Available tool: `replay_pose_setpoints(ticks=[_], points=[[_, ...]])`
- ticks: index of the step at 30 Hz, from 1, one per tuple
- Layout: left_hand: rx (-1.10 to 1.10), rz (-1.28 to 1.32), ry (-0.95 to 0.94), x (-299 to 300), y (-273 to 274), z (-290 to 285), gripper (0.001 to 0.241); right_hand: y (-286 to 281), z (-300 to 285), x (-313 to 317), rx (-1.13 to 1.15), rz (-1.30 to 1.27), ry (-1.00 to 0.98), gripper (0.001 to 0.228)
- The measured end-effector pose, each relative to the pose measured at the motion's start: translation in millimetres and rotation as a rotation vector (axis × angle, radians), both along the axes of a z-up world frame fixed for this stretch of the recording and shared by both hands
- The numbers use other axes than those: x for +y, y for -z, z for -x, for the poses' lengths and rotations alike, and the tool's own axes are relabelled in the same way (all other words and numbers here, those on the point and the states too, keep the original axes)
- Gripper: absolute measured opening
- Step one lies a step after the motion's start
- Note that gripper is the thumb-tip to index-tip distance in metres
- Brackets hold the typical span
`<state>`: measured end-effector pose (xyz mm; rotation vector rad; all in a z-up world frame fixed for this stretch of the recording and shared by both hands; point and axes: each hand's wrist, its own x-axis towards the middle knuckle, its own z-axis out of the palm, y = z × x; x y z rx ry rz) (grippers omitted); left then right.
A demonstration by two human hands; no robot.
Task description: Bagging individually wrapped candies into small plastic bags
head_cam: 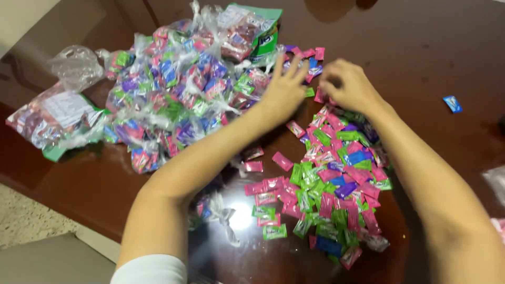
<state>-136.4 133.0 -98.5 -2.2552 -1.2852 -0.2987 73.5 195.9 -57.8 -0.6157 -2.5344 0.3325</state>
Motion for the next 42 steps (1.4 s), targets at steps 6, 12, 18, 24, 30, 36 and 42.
replay_pose_setpoints(ticks=[6,12,18,24,30,36,42], points=[[0.265,0.280,-0.334,18.1,5.5,39.4,0.037,45.2,68.3,80.6,-0.136,0.041,0.238,0.057],[0.255,0.142,-0.529,16.2,11.3,49.2,0.041,55.2,114.8,81.6,-0.380,0.215,0.244,0.061],[0.333,0.206,-0.641,23.0,7.2,40.2,0.045,54.9,57.1,56.4,-0.357,0.164,0.092,0.052],[0.303,0.176,-0.662,31.4,15.5,41.9,0.042,39.6,-13.8,-10.6,-0.433,0.223,-0.003,0.053],[0.175,0.051,-0.673,45.8,-0.2,58.7,0.027,29.3,-39.4,-16.2,-0.433,0.027,-0.048,0.054],[0.184,0.096,-0.719,32.0,-18.2,82.9,0.028,27.0,0.0,48.2,-0.225,0.009,0.146,0.058],[0.090,0.003,-0.685,20.3,-15.6,81.9,0.027,46.8,67.3,80.3,-0.314,0.402,0.425,0.081]])
